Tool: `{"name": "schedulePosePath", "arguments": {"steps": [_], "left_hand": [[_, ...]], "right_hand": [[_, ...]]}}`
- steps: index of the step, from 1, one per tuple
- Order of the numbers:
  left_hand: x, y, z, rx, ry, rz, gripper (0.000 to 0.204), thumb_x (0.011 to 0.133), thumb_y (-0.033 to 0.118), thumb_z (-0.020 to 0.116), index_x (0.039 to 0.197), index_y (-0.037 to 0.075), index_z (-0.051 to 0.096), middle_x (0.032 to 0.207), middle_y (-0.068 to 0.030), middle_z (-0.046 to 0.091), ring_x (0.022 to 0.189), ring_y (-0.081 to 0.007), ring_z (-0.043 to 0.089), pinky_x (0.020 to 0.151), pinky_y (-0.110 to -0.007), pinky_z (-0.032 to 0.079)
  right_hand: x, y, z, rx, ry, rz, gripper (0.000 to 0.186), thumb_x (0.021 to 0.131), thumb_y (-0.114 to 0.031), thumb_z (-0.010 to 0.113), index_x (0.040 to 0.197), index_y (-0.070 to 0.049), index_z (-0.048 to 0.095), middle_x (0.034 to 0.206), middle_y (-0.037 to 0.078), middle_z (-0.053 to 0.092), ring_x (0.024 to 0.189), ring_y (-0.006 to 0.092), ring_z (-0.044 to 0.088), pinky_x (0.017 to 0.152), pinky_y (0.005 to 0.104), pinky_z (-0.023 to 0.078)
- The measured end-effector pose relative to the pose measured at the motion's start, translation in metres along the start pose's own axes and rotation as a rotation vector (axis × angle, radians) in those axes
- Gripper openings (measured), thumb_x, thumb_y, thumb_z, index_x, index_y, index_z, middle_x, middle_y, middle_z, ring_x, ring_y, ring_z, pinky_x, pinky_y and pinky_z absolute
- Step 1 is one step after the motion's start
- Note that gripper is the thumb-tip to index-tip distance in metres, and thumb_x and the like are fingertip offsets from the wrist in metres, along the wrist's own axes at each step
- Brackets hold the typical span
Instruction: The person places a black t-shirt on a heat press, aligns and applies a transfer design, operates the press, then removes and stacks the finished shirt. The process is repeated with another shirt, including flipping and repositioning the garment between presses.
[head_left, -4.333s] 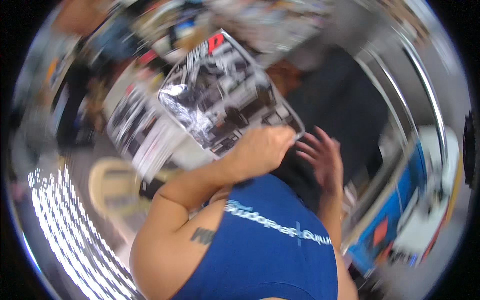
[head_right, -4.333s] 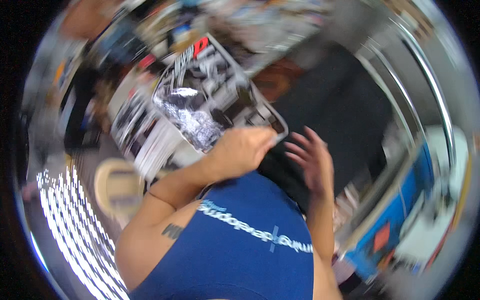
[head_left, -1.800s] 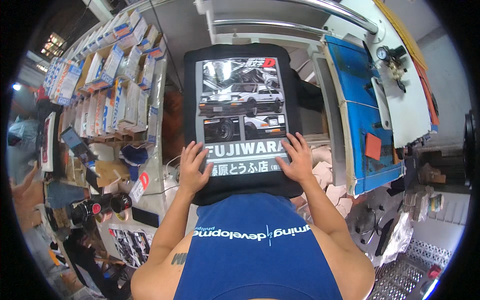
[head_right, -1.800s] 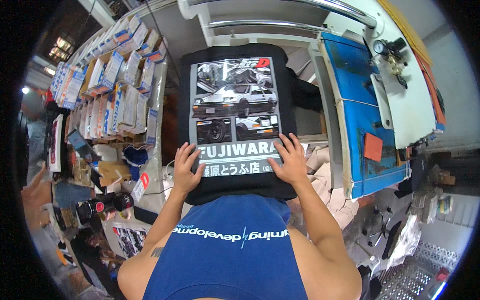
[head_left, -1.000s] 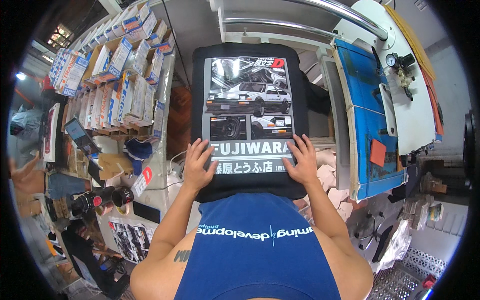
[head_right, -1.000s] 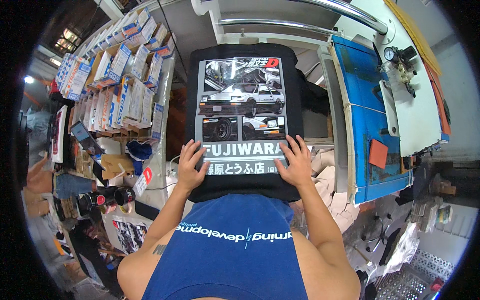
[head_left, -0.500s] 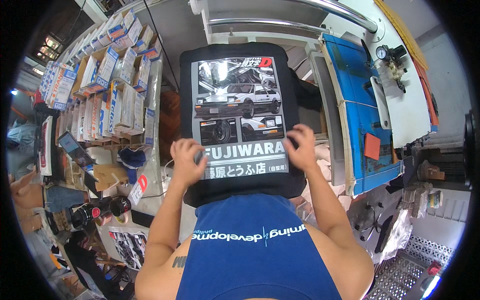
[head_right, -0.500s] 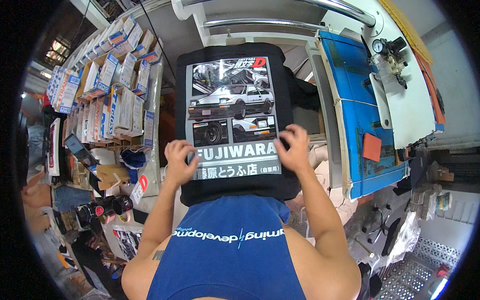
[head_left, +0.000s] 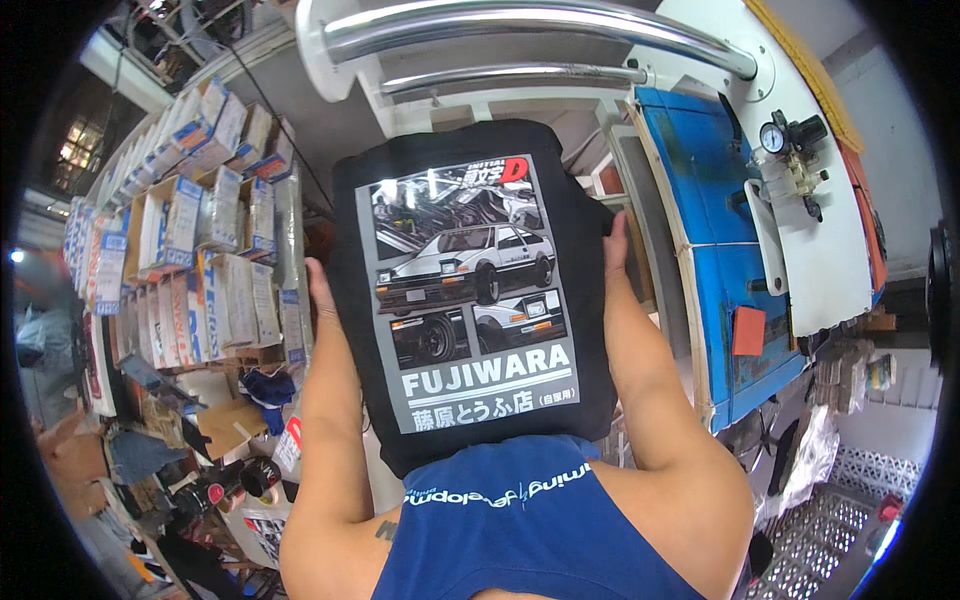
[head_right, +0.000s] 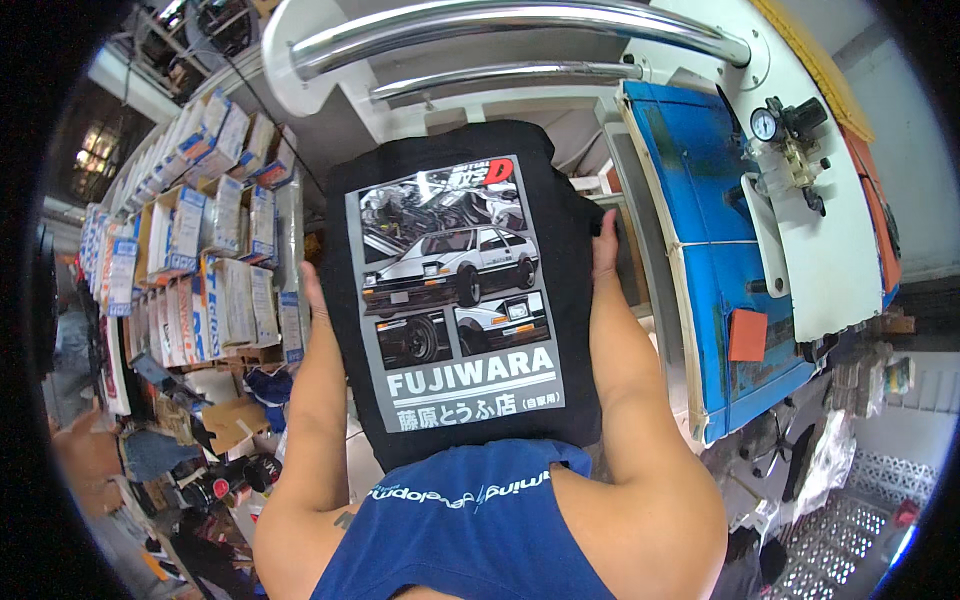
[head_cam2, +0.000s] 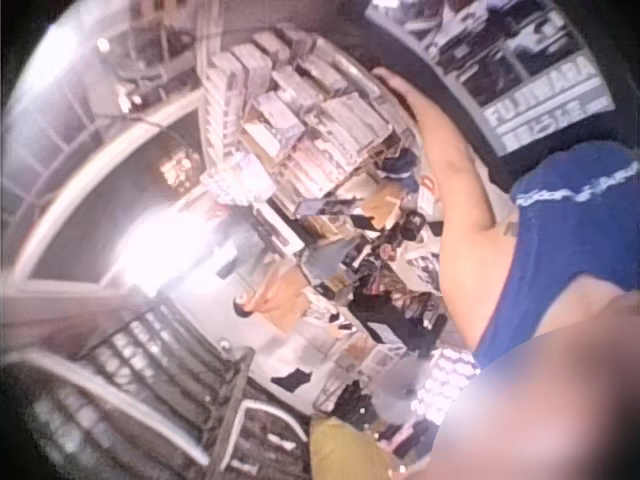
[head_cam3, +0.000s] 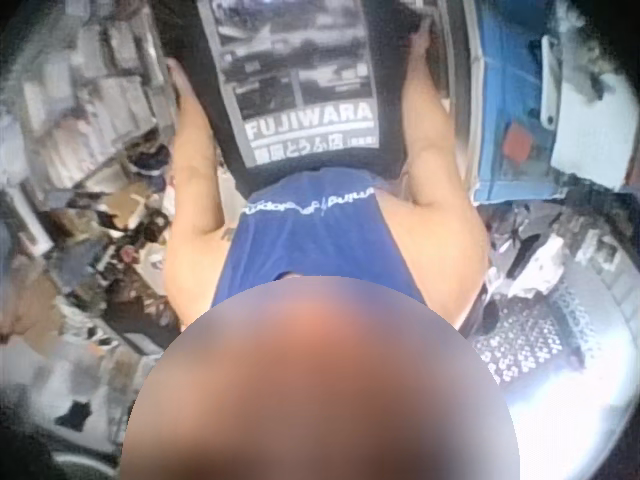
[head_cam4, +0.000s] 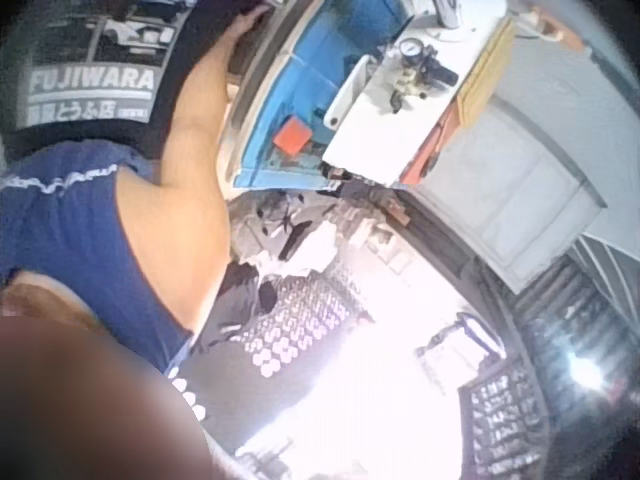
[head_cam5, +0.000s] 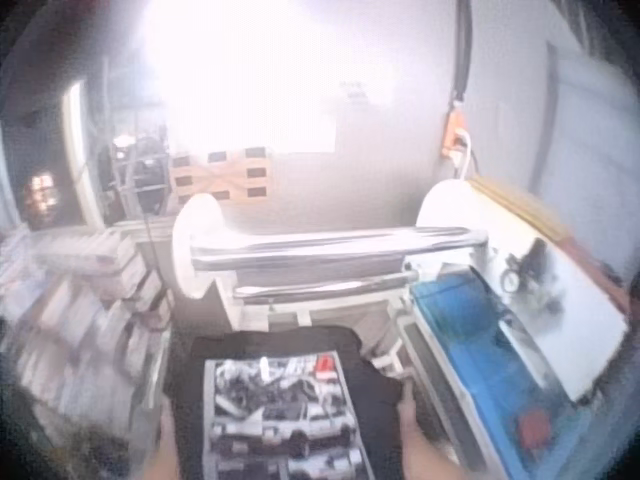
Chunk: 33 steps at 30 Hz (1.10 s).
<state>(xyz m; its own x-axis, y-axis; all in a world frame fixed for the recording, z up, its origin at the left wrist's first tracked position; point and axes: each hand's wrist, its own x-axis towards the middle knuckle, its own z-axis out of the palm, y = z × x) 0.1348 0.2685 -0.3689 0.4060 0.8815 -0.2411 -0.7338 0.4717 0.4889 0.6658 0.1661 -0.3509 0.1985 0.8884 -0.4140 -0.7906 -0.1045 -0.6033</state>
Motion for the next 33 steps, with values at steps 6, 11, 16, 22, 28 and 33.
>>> {"name": "schedulePosePath", "arguments": {"steps": [6,11,16,22,28,33], "left_hand": [[0.015,0.065,-0.049,0.102,0.24,0.29,0.065,0.098,0.051,0.058,0.134,-0.004,0.059,0.128,-0.0155,0.066,0.111,-0.0306,0.066,0.099,-0.044,0.053],[0.01,0.077,-0.054,0.19,0.223,0.299,0.059,0.097,0.043,0.062,0.131,-0.005,0.06,0.126,-0.0161,0.067,0.111,-0.031,0.066,0.099,-0.044,0.053],[0.015,0.073,-0.057,0.181,0.599,0.448,0.046,0.087,0.023,0.072,0.12,-0.008,0.067,0.121,-0.0174,0.07,0.108,-0.0324,0.066,0.103,-0.043,0.049],[0.014,0.069,-0.042,-0.099,0.436,0.611,0.047,0.097,0.034,0.065,0.122,-0.005,0.067,0.124,-0.0156,0.07,0.114,-0.0314,0.065,0.104,-0.042,0.048],[0.012,0.068,-0.024,-0.114,0.428,0.613,0.046,0.098,0.034,0.064,0.123,-0.005,0.067,0.125,-0.0157,0.069,0.115,-0.0314,0.065,0.104,-0.043,0.049],[0.021,0.071,-0.057,-0.018,0.552,0.725,0.046,0.099,0.034,0.062,0.123,-0.005,0.066,0.126,-0.0159,0.068,0.117,-0.0316,0.064,0.104,-0.043,0.048]], "right_hand": [[0.058,-0.028,-0.068,0.25,0.223,-0.427,0.049,0.099,-0.035,0.052,0.128,0.002,0.063,0.127,0.017,0.067,0.113,0.0305,0.066,0.101,0.041,0.052],[0.075,-0.025,-0.084,0.189,0.176,-0.446,0.037,0.097,-0.027,0.056,0.113,0.002,0.072,0.12,0.014,0.07,0.113,0.0282,0.066,0.103,0.0406,0.05],[0.051,-0.034,-0.044,-0.3,0.486,-0.517,0.045,0.095,-0.032,0.056,0.122,0.002,0.069,0.123,0.018,0.068,0.116,0.0274,0.063,0.107,0.0411,0.046],[0.032,-0.042,-0.024,0.094,0.115,-0.121,0.055,0.099,-0.039,0.049,0.128,0.005,0.064,0.121,0.024,0.068,0.11,0.0385,0.069,0.102,0.0453,0.054],[0.05,-0.047,-0.048,-0.041,0.236,-0.279,0.05,0.098,-0.036,0.057,0.124,0.006,0.065,0.117,0.022,0.07,0.104,0.0339,0.071,0.096,0.0396,0.056],[0.042,-0.048,-0.045,0.025,0.182,-0.166,0.051,0.097,-0.036,0.061,0.124,0.006,0.065,0.115,0.02,0.07,0.1,0.0313,0.071,0.094,0.0391,0.056]]}}
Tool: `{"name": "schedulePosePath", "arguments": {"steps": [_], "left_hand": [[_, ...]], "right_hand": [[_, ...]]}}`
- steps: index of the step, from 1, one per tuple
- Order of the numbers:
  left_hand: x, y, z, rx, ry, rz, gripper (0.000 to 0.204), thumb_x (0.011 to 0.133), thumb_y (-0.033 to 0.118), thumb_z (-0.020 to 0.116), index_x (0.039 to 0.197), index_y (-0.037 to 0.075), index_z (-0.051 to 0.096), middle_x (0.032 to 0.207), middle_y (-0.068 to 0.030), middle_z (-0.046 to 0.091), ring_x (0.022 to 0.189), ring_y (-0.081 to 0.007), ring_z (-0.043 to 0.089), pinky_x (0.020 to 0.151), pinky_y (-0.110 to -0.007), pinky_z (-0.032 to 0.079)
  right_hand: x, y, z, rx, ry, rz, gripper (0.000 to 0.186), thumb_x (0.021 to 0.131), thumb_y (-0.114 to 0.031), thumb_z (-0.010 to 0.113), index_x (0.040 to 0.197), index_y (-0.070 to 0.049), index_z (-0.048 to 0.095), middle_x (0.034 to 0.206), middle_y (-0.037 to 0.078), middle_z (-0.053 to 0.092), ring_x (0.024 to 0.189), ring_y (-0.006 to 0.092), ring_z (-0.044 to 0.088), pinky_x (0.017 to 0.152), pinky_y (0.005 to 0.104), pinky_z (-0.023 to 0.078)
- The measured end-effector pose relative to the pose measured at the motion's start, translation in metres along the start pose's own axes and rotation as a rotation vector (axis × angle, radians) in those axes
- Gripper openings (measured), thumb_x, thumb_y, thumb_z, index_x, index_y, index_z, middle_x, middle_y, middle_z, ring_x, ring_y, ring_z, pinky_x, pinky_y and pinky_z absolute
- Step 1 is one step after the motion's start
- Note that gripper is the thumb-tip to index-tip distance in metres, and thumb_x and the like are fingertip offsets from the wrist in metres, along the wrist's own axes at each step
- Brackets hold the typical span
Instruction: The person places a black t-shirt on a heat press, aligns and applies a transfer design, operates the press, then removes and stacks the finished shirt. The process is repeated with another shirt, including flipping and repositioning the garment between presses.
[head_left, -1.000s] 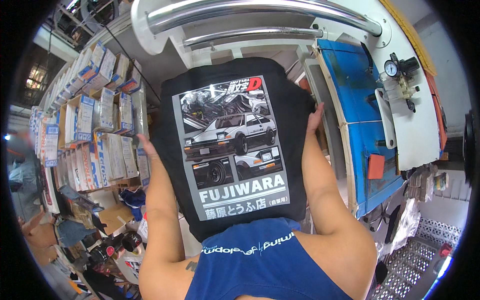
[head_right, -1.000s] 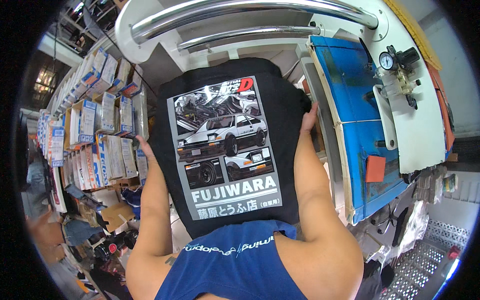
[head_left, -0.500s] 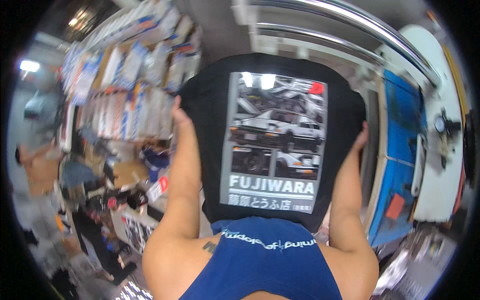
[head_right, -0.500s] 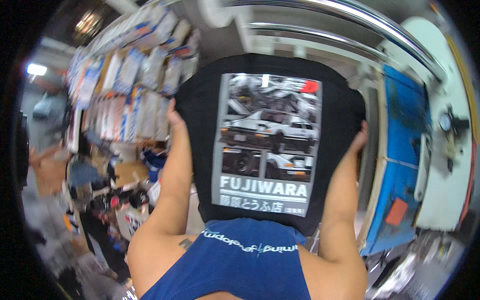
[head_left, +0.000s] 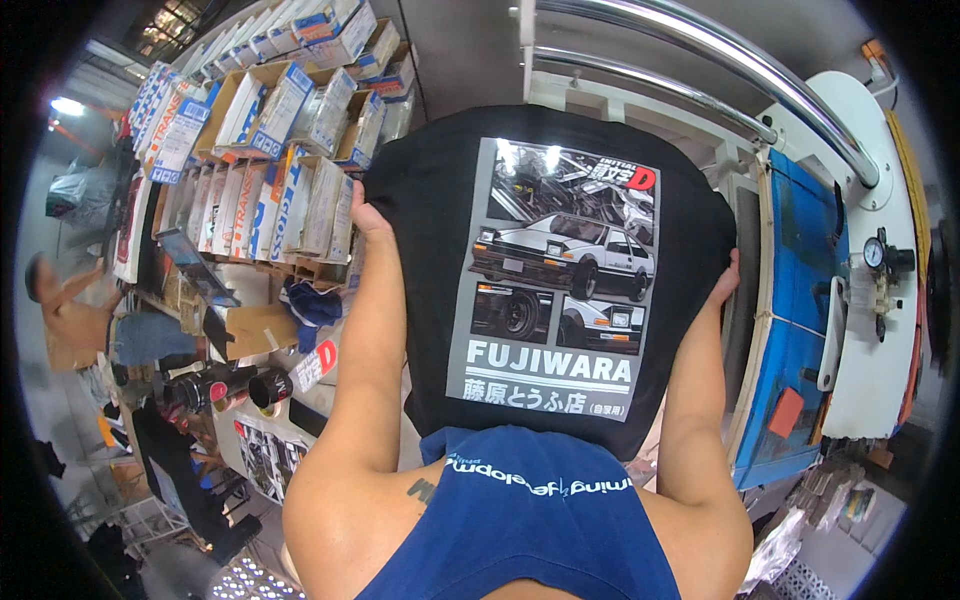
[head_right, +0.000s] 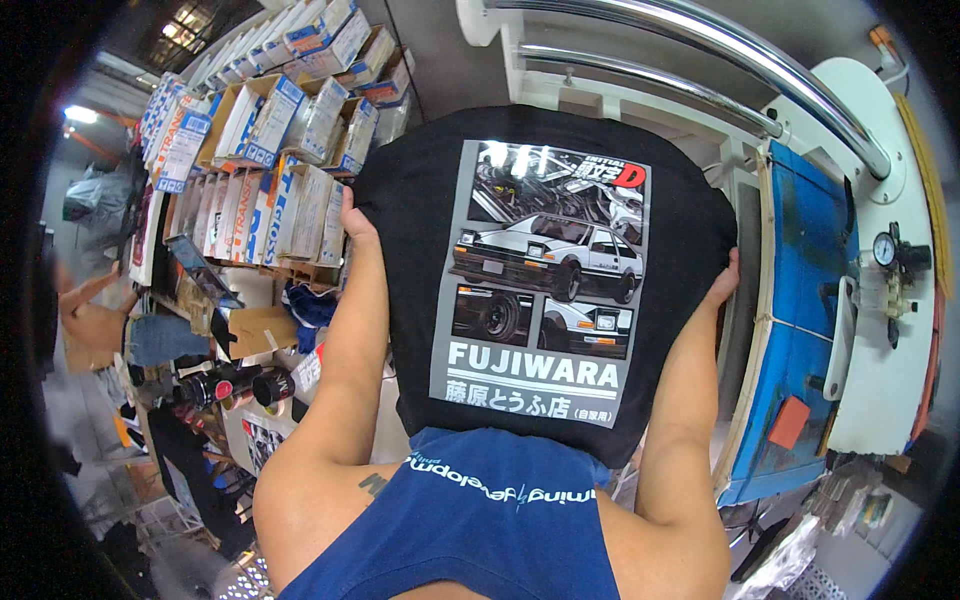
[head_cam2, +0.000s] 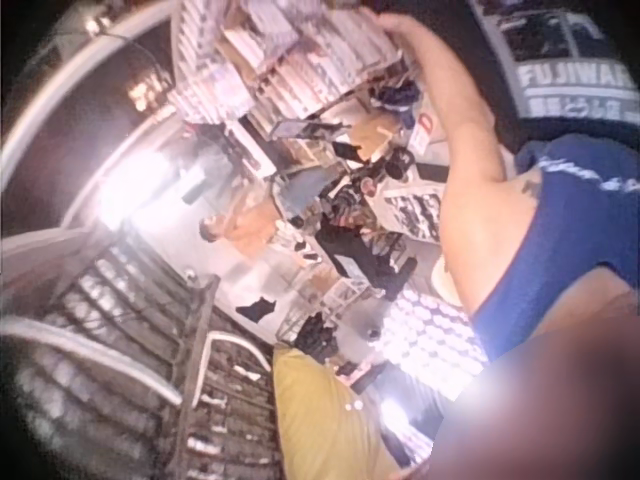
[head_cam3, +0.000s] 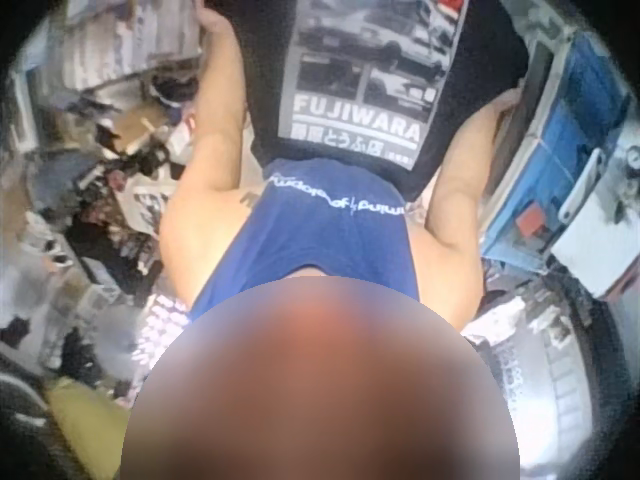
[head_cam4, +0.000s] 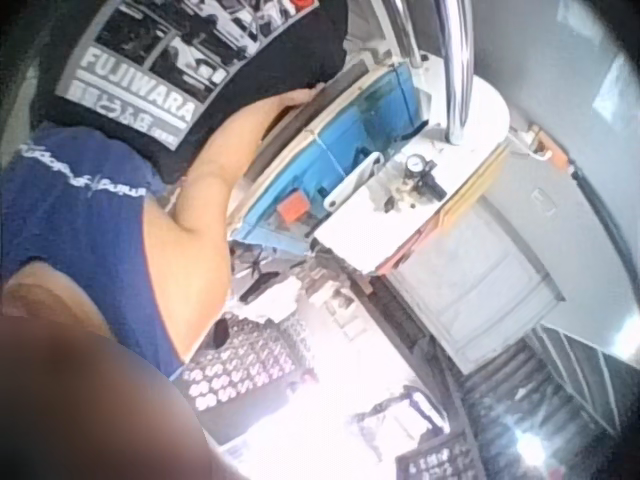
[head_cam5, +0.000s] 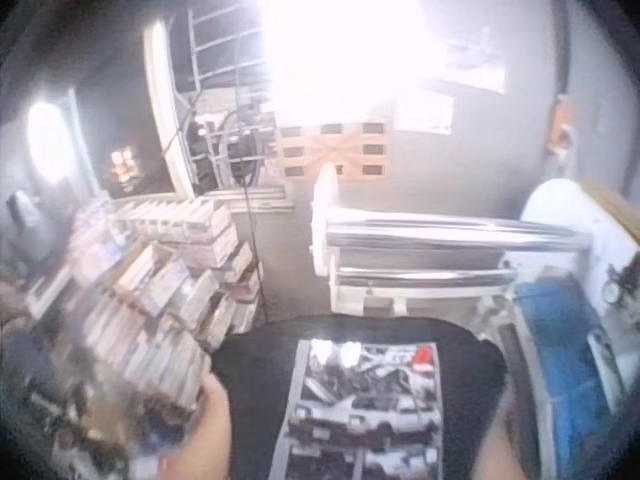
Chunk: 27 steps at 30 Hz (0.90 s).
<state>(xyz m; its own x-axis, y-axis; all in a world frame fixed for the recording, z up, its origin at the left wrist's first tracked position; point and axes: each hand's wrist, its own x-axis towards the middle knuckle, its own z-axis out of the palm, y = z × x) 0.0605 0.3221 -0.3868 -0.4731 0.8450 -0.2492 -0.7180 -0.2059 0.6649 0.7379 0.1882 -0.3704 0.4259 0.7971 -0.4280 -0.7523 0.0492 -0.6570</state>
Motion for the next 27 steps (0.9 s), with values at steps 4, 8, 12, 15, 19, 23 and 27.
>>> {"name": "schedulePosePath", "arguments": {"steps": [4,8,12,15,19,23,27], "left_hand": [[0.012,0.0,-0.014,0.132,0.015,0.009,0.048,0.099,0.035,0.06,0.124,-0.004,0.065,0.128,-0.0163,0.067,0.118,-0.032,0.063,0.105,-0.044,0.047],[-0.005,0.01,0.011,0.104,-0.046,-0.277,0.051,0.098,0.038,0.06,0.128,-0.003,0.063,0.13,-0.0165,0.065,0.117,-0.032,0.062,0.106,-0.043,0.046],[-0.056,0.027,0.044,0.424,0.001,-0.395,0.054,0.098,0.04,0.06,0.131,-0.002,0.061,0.133,-0.0167,0.064,0.116,-0.032,0.062,0.107,-0.043,0.045],[-0.13,0.044,0.041,1.207,-0.178,0.037,0.036,0.096,0.021,0.065,0.126,0.002,0.063,0.129,-0.0153,0.064,0.118,-0.0316,0.061,0.106,-0.043,0.045],[-0.232,0.063,0.026,1.447,-0.745,0.71,0.02,0.084,0.005,0.072,0.104,0.002,0.071,0.119,-0.015,0.067,0.122,-0.0354,0.059,0.106,-0.049,0.044],[-0.285,0.062,0.028,1.477,-0.942,0.628,0.029,0.079,0.006,0.077,0.108,0.004,0.073,0.126,-0.0139,0.067,0.131,-0.0367,0.054,0.114,-0.052,0.037],[-0.292,0.056,0.032,1.449,-0.938,0.652,0.033,0.077,0.007,0.079,0.109,0.004,0.073,0.13,-0.0131,0.066,0.133,-0.0369,0.053,0.115,-0.055,0.036]], "right_hand": [[0.002,0.004,0.001,-0.307,0.219,-0.308,0.052,0.1,-0.034,0.053,0.134,0.004,0.06,0.128,0.02,0.066,0.12,0.0351,0.063,0.109,0.0435,0.047],[0.007,0.004,0.007,-0.052,0.069,-0.251,0.047,0.1,-0.035,0.058,0.128,0.002,0.065,0.126,0.018,0.067,0.115,0.0309,0.065,0.105,0.0416,0.048],[-0.031,-0.003,0.034,0.043,-0.084,0.114,0.045,0.1,-0.036,0.06,0.126,0.001,0.067,0.124,0.017,0.068,0.111,0.031,0.066,0.103,0.0398,0.05],[-0.096,0.001,0.061,-0.91,0.177,-0.109,0.04,0.098,-0.027,0.064,0.128,-0.001,0.064,0.124,0.021,0.067,0.114,0.0337,0.065,0.101,0.0443,0.05],[-0.218,0.027,0.065,-1.583,-0.249,-0.978,0.038,0.084,-0.01,0.071,0.12,-0.003,0.065,0.13,0.021,0.062,0.124,0.0364,0.057,0.105,0.0476,0.044],[-0.276,0.049,0.065,-1.702,-0.557,-0.883,0.038,0.082,-0.013,0.07,0.118,-0.006,0.066,0.134,0.015,0.061,0.132,0.0368,0.051,0.114,0.0539,0.034],[-0.281,0.053,0.069,-1.753,-0.531,-0.911,0.034,0.083,-0.016,0.071,0.116,-0.007,0.069,0.133,0.011,0.063,0.132,0.0359,0.051,0.115,0.0547,0.033]]}}
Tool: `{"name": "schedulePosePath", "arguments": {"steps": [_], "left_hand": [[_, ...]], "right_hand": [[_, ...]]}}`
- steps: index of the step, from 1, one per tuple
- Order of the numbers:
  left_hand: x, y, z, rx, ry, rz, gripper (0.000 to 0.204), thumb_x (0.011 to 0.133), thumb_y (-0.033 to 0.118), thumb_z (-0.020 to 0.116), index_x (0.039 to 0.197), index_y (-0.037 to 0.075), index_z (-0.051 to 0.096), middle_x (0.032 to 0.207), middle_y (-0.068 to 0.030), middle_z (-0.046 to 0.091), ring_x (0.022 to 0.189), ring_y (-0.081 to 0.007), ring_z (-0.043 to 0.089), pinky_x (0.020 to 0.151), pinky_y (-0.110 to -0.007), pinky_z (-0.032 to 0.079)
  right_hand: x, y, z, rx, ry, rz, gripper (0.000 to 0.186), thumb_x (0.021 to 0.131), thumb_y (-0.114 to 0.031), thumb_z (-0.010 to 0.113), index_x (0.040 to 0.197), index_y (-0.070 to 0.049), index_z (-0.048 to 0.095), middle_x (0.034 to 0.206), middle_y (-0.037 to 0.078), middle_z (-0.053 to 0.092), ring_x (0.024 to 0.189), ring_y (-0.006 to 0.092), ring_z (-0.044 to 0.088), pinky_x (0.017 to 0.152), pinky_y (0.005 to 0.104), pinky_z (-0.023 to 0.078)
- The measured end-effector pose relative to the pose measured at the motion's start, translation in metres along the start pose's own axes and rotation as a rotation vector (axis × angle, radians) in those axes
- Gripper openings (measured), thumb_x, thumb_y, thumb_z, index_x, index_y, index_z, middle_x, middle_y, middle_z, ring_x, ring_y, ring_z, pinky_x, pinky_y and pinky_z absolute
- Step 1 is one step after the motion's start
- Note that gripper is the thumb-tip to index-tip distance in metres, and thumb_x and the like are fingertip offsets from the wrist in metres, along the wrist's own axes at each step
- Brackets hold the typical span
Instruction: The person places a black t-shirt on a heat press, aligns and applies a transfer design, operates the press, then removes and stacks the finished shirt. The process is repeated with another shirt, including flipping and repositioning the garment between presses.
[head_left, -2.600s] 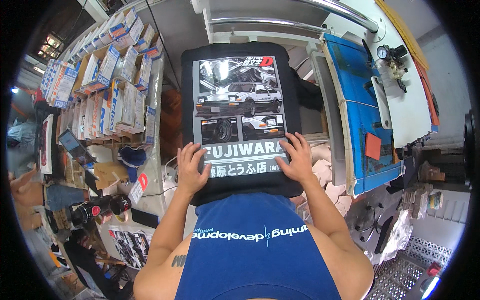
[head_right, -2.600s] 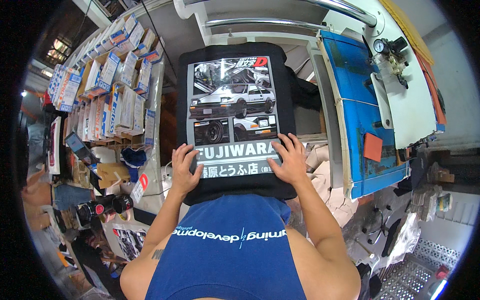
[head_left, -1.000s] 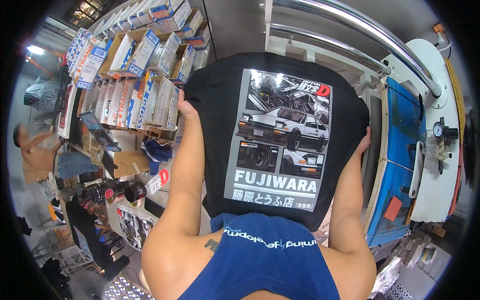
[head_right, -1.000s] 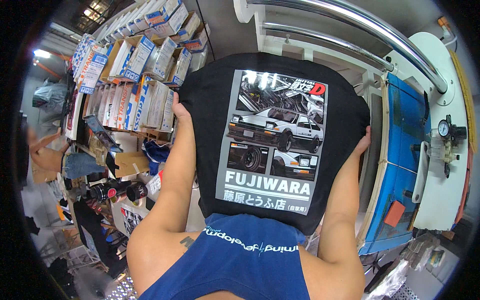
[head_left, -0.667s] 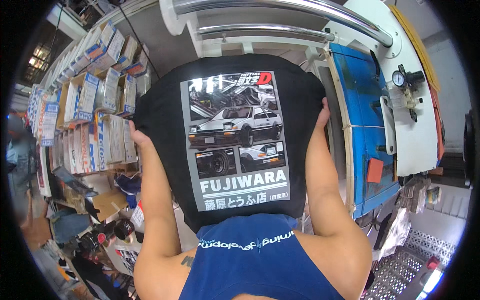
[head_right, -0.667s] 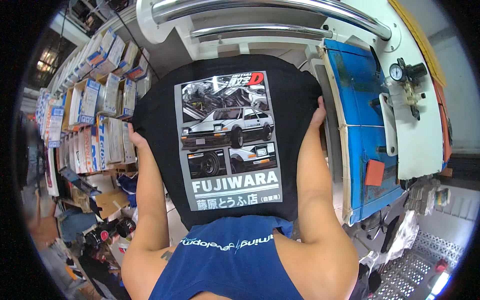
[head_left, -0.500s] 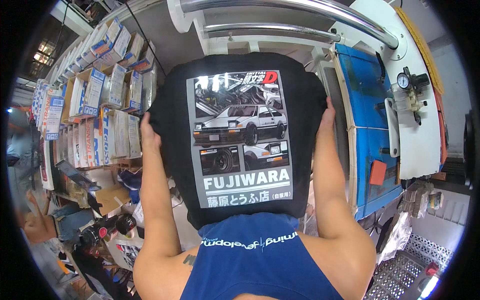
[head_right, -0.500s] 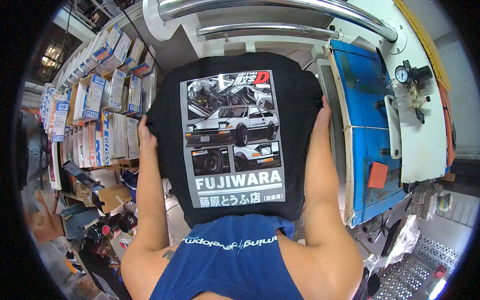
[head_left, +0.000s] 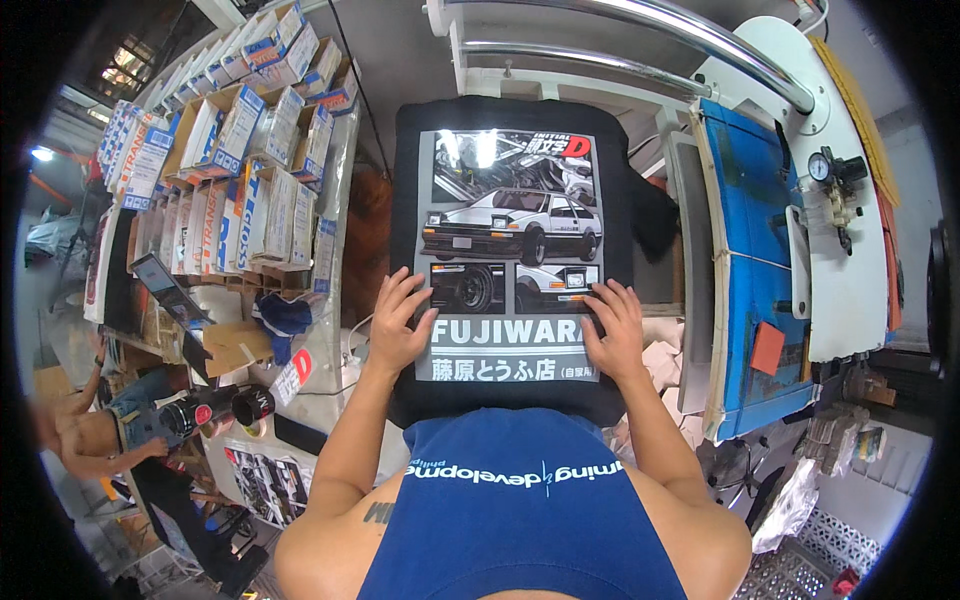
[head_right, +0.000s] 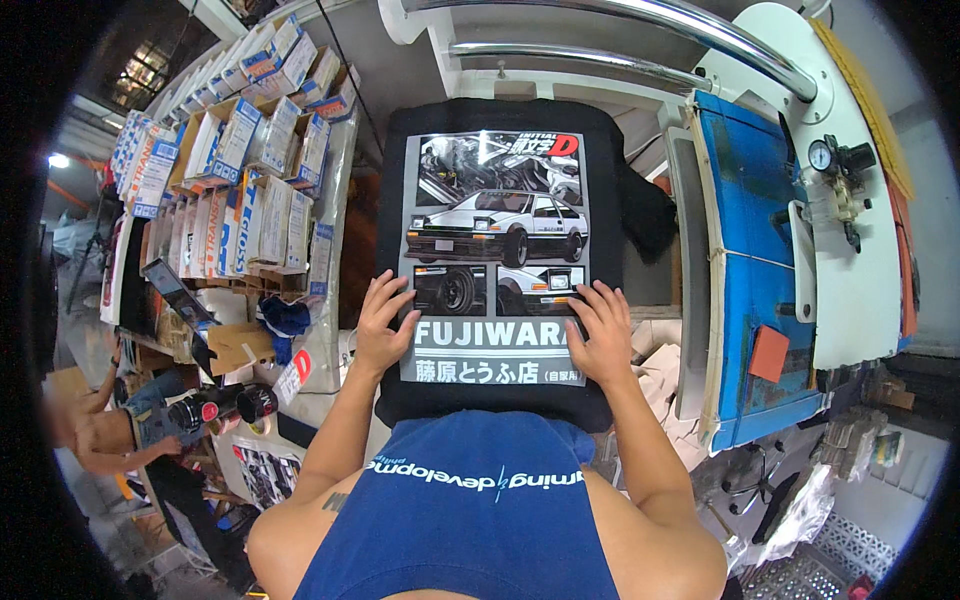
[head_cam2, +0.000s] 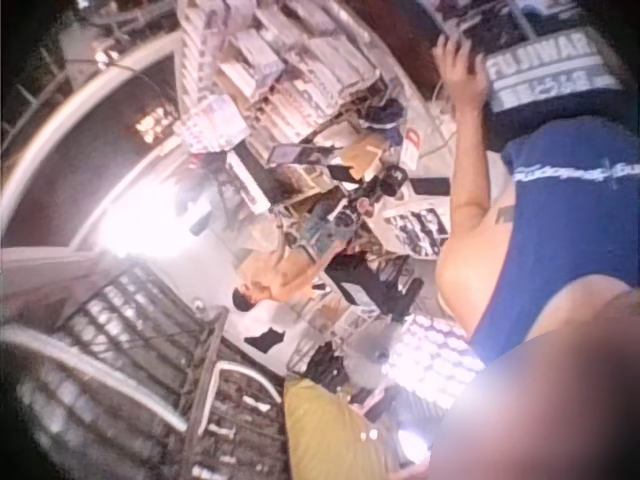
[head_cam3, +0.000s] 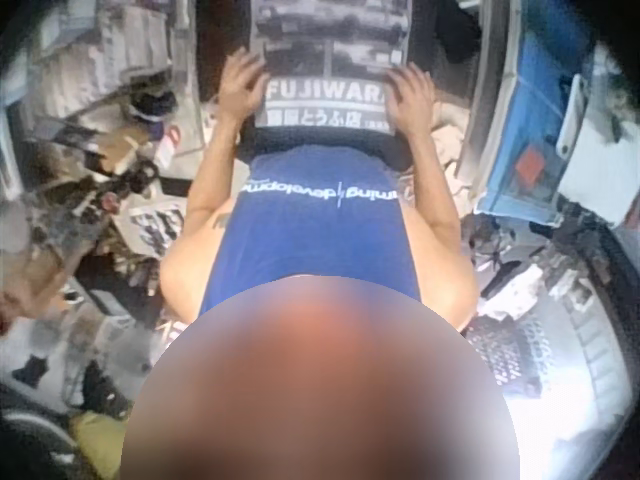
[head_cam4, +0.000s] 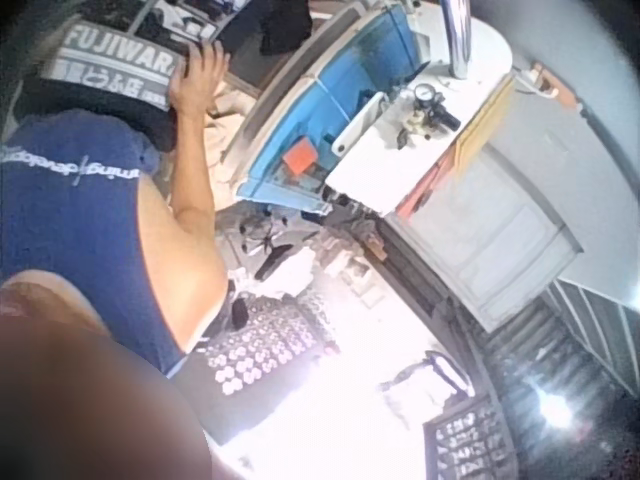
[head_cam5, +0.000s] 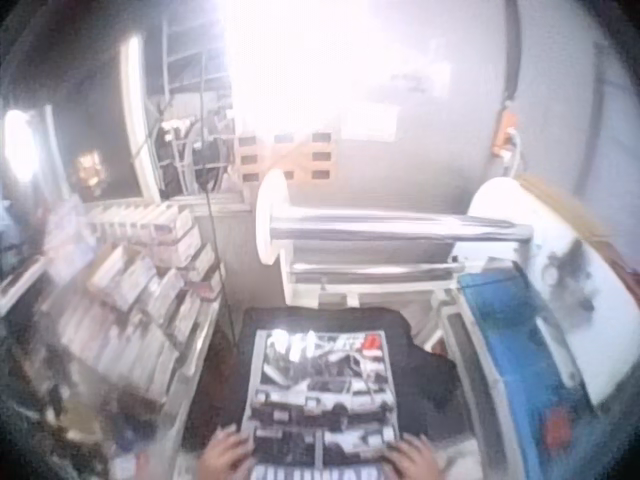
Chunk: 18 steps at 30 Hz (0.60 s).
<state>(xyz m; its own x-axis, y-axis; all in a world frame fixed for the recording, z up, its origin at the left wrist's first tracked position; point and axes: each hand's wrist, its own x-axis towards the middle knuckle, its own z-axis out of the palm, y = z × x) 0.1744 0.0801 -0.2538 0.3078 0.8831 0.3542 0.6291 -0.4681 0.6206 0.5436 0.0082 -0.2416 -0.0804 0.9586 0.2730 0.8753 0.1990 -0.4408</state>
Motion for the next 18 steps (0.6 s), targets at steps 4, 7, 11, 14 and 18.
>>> {"name": "schedulePosePath", "arguments": {"steps": [4,7,11,14,18], "left_hand": [[-0.003,-0.004,0.001,-0.01,0.022,0.0,0.034,0.076,0.007,0.079,0.109,0.003,0.073,0.13,-0.0134,0.066,0.134,-0.0371,0.052,0.115,-0.055,0.036],[-0.004,-0.003,0.003,-0.011,0.03,0.01,0.033,0.076,0.007,0.079,0.109,0.004,0.073,0.13,-0.0135,0.065,0.134,-0.0371,0.052,0.115,-0.055,0.036],[0.001,-0.006,0.004,-0.03,0.055,0.052,0.032,0.076,0.007,0.078,0.108,0.005,0.072,0.126,-0.0134,0.066,0.133,-0.0374,0.053,0.114,-0.055,0.037],[0.009,-0.026,0.003,-0.127,0.107,0.057,0.021,0.082,0.007,0.074,0.102,0.005,0.071,0.114,-0.0149,0.068,0.115,-0.0362,0.062,0.102,-0.047,0.047],[-0.001,-0.065,0.004,-0.545,0.483,-0.528,0.026,0.102,0.022,0.06,0.115,0.002,0.07,0.117,-0.0093,0.07,0.106,-0.0213,0.066,0.092,-0.032,0.05]], "right_hand": [[0.002,0.0,-0.003,-0.018,0.017,-0.038,0.033,0.083,-0.015,0.071,0.115,-0.008,0.07,0.133,0.011,0.063,0.132,0.0355,0.052,0.115,0.0545,0.033],[0.001,0.0,-0.001,-0.024,0.028,-0.047,0.033,0.082,-0.015,0.071,0.115,-0.008,0.07,0.132,0.011,0.063,0.132,0.0355,0.052,0.115,0.0546,0.033],[-0.002,0.009,0.006,-0.006,0.019,-0.027,0.033,0.081,-0.018,0.073,0.113,-0.01,0.071,0.133,0.01,0.062,0.132,0.0351,0.051,0.115,0.0547,0.033],[-0.009,0.032,0.009,0.037,0.172,0.109,0.02,0.082,-0.011,0.073,0.101,-0.005,0.071,0.123,0.018,0.062,0.122,0.0364,0.055,0.106,0.0478,0.042],[-0.032,0.085,0.011,0.583,0.229,0.925,0.023,0.101,-0.02,0.059,0.115,-0.004,0.069,0.109,0.01,0.071,0.093,0.0218,0.068,0.087,0.0379,0.055]]}}
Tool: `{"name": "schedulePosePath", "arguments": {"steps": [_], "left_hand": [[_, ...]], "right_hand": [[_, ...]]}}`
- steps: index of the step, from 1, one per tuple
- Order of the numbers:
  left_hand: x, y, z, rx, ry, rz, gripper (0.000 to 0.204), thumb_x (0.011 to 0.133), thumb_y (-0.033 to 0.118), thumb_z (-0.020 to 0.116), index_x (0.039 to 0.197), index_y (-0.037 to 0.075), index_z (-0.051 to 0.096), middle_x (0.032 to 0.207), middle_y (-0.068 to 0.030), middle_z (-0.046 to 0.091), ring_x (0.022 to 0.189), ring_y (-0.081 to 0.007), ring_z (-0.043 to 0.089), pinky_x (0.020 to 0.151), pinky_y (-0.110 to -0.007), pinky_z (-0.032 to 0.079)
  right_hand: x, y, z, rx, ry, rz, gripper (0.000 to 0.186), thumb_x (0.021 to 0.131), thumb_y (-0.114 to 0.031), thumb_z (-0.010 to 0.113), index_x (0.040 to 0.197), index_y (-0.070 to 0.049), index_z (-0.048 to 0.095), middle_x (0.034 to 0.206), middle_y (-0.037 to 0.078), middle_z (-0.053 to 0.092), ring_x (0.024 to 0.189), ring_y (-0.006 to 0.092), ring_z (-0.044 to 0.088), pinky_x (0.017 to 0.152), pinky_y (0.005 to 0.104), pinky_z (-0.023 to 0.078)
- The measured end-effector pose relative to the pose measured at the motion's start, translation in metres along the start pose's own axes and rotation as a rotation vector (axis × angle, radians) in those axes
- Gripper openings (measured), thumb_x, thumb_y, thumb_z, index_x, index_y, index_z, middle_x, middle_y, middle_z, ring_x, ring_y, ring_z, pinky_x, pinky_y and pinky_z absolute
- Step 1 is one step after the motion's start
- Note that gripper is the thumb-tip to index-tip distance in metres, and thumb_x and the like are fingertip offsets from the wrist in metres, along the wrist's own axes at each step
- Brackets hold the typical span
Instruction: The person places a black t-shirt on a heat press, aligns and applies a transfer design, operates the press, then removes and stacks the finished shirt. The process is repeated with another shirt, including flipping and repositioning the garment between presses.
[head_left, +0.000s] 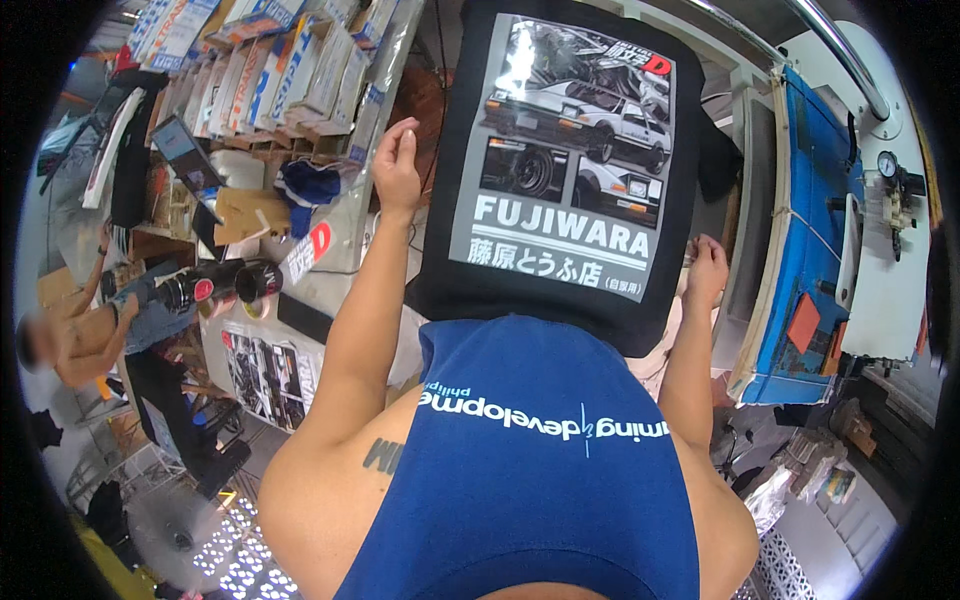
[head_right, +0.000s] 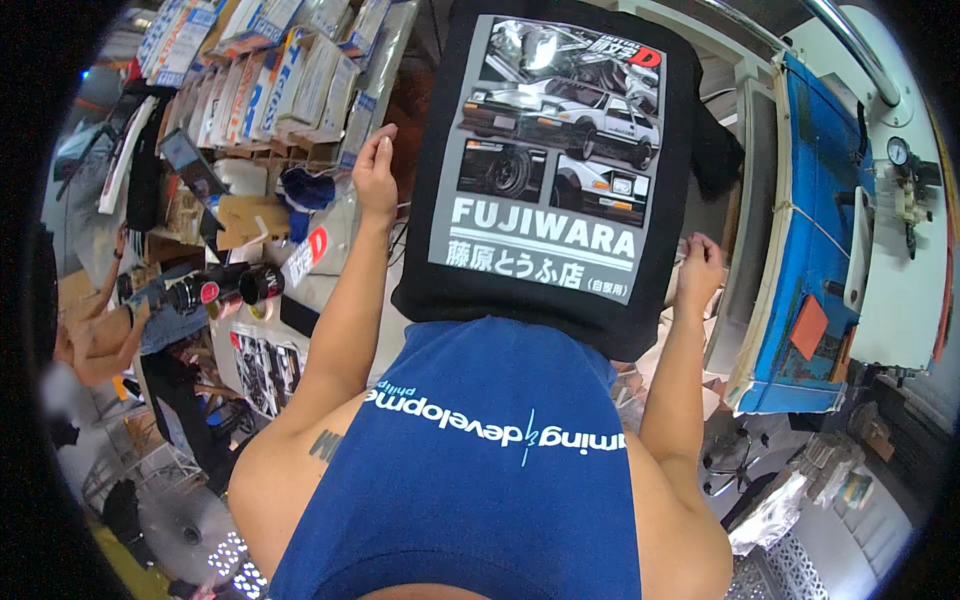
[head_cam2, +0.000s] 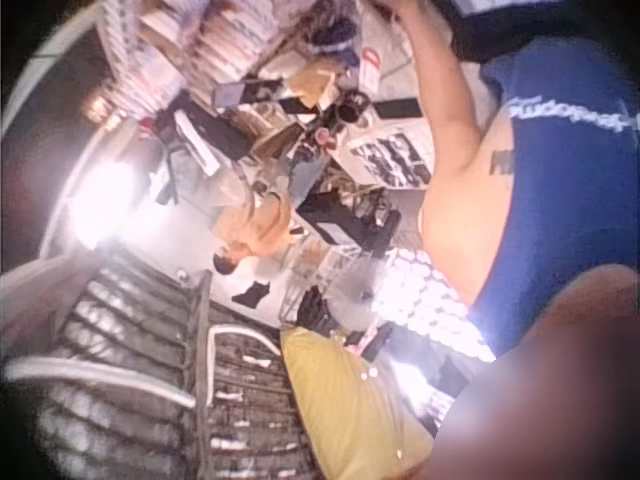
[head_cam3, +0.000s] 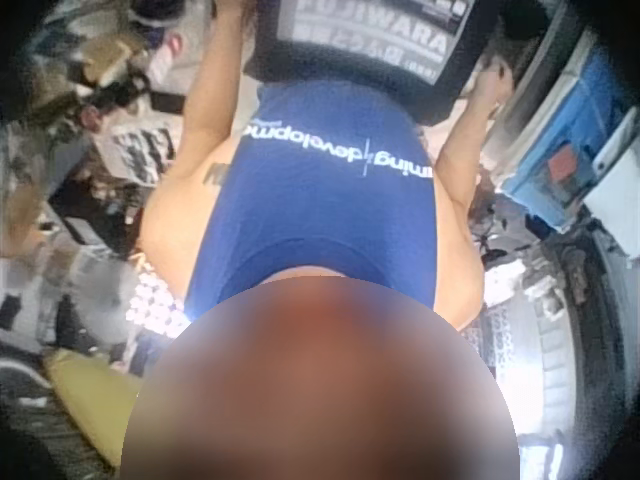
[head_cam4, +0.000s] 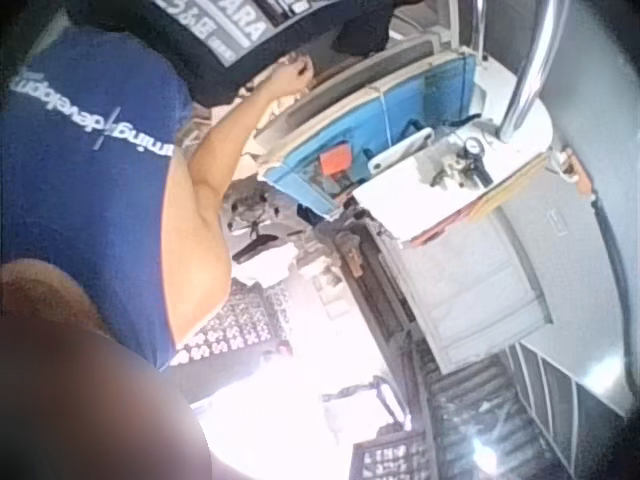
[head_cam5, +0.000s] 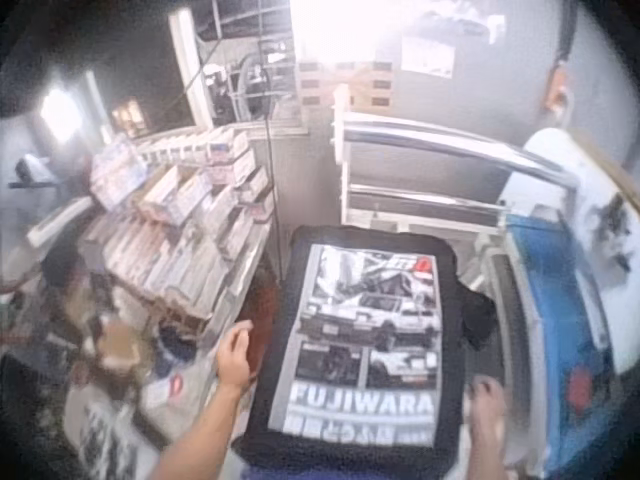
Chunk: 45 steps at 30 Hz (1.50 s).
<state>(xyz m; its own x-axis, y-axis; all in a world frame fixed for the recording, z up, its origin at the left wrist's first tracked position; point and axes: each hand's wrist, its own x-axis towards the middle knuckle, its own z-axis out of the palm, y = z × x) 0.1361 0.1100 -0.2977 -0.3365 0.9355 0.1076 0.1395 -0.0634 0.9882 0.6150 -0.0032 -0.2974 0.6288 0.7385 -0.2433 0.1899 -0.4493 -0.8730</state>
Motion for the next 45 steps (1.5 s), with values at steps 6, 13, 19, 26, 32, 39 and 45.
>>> {"name": "schedulePosePath", "arguments": {"steps": [6,13,19,26,32,39,45], "left_hand": [[-0.057,-0.061,-0.058,-0.566,-0.389,-1.076,0.043,0.102,0.038,0.06,0.13,0.005,0.064,0.125,-0.012,0.069,0.114,-0.0258,0.066,0.1,-0.041,0.052],[-0.063,-0.055,-0.171,-0.418,-0.415,-0.719,0.043,0.099,0.029,0.067,0.13,0.0,0.061,0.118,-0.01,0.07,0.104,-0.0186,0.067,0.093,-0.036,0.054],[-0.064,-0.024,-0.173,-0.334,-0.37,-0.603,0.035,0.101,0.017,0.063,0.128,-0.005,0.059,0.119,-0.0101,0.07,0.106,-0.0181,0.066,0.094,-0.033,0.052],[-0.063,-0.024,-0.179,-0.338,-0.367,-0.566,0.029,0.101,0.011,0.063,0.126,-0.001,0.061,0.114,-0.0077,0.072,0.095,-0.0147,0.07,0.082,-0.029,0.055],[-0.059,-0.027,-0.185,-0.371,-0.437,-0.557,0.031,0.099,0.01,0.064,0.128,0.0,0.06,0.115,-0.0084,0.071,0.098,-0.0169,0.07,0.088,-0.034,0.057],[-0.062,-0.029,-0.184,-0.409,-0.447,-0.553,0.035,0.101,0.011,0.062,0.133,-0.002,0.058,0.119,-0.0101,0.071,0.103,-0.0175,0.069,0.09,-0.034,0.055],[-0.061,-0.033,-0.186,-0.406,-0.396,-0.545,0.033,0.102,0.012,0.061,0.132,0.0,0.058,0.118,-0.0089,0.071,0.101,-0.0169,0.069,0.089,-0.035,0.055]], "right_hand": [[-0.015,0.069,-0.031,0.614,-0.498,0.693,0.04,0.103,-0.033,0.059,0.129,-0.003,0.063,0.124,0.015,0.069,0.111,0.0275,0.067,0.099,0.0425,0.053],[-0.037,0.067,-0.089,0.768,-0.293,0.322,0.042,0.098,-0.023,0.068,0.131,0.002,0.062,0.134,0.016,0.064,0.125,0.0297,0.06,0.112,0.0474,0.043],[-0.044,0.082,-0.097,0.811,-0.11,0.203,0.025,0.098,-0.017,0.068,0.117,-0.001,0.067,0.116,0.012,0.07,0.109,0.024,0.064,0.105,0.0387,0.046],[-0.05,0.073,-0.094,0.704,-0.074,0.11,0.026,0.101,-0.018,0.064,0.118,0.001,0.063,0.116,0.012,0.069,0.111,0.0214,0.063,0.104,0.0337,0.045],[-0.052,0.069,-0.093,0.709,-0.029,0.14,0.03,0.101,-0.018,0.064,0.121,0.004,0.06,0.117,0.014,0.068,0.114,0.0219,0.062,0.104,0.0343,0.046],[-0.052,0.072,-0.091,0.709,0.002,0.115,0.03,0.1,-0.019,0.066,0.121,0.002,0.061,0.116,0.012,0.068,0.111,0.0206,0.062,0.103,0.0347,0.046],[-0.058,0.065,-0.091,0.879,-0.093,0.098,0.02,0.101,-0.015,0.064,0.115,-0.001,0.062,0.115,0.012,0.068,0.111,0.0215,0.062,0.104,0.0345,0.045]]}}
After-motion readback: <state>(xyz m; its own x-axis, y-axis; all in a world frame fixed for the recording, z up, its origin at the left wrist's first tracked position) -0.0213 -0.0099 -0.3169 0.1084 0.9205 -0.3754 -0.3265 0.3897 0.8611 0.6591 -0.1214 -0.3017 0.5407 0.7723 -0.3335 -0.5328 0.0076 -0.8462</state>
